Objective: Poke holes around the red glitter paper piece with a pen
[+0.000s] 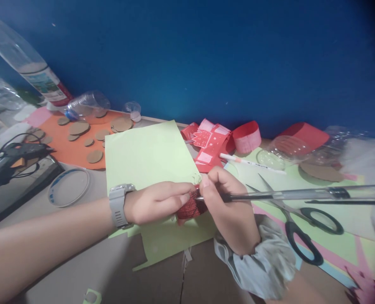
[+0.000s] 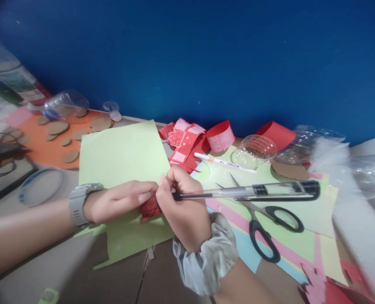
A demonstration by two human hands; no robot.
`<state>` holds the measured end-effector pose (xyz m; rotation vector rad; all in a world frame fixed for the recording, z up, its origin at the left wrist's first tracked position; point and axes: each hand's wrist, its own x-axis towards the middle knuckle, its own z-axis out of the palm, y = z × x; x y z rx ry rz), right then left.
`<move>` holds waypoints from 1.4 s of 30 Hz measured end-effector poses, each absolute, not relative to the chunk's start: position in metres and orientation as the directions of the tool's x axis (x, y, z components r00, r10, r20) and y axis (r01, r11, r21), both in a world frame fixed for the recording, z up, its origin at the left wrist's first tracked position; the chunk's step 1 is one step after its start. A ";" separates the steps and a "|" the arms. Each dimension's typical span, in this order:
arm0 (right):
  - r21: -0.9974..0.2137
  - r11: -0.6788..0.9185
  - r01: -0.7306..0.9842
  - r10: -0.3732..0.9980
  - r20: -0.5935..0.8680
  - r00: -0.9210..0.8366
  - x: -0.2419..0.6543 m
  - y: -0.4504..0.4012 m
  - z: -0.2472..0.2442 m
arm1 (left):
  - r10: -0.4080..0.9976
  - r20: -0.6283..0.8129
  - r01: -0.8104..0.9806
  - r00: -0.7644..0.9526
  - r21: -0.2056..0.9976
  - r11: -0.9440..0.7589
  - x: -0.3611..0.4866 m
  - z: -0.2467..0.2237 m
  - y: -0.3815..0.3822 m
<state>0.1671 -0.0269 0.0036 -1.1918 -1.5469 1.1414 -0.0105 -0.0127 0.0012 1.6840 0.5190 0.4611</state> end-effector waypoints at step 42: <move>-0.962 0.139 0.236 0.981 0.101 -0.166 0.168 -0.027 0.003 | 0.574 -0.004 0.100 0.819 0.986 -0.136 -0.010 0.002 -0.012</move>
